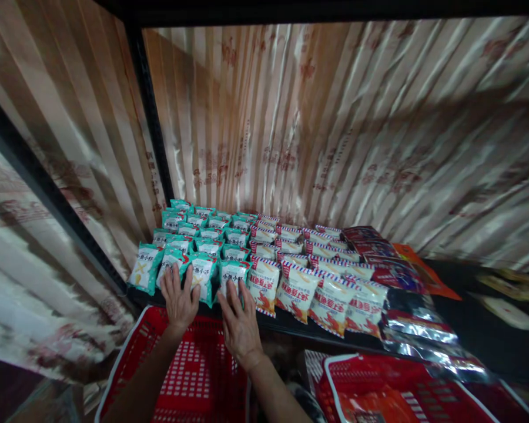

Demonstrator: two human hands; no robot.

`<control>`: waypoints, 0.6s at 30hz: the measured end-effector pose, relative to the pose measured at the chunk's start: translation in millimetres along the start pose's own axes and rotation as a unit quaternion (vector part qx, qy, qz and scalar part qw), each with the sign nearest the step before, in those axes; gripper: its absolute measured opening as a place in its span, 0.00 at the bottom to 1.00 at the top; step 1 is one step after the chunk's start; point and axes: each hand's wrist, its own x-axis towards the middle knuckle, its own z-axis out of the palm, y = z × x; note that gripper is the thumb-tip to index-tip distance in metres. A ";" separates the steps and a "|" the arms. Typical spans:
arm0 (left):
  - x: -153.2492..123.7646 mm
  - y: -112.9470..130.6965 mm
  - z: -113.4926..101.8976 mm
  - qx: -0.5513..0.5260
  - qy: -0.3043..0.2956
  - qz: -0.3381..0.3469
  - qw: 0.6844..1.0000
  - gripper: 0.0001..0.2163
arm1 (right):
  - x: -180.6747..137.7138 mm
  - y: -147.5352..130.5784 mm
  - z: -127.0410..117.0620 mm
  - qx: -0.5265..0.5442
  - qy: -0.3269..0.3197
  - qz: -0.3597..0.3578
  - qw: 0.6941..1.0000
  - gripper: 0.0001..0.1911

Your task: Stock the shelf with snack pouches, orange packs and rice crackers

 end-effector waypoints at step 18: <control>-47.9 103.6 -78.4 -0.192 -0.062 0.083 0.976 0.28 | -46.8 36.3 -92.1 0.039 0.116 0.121 0.985 0.28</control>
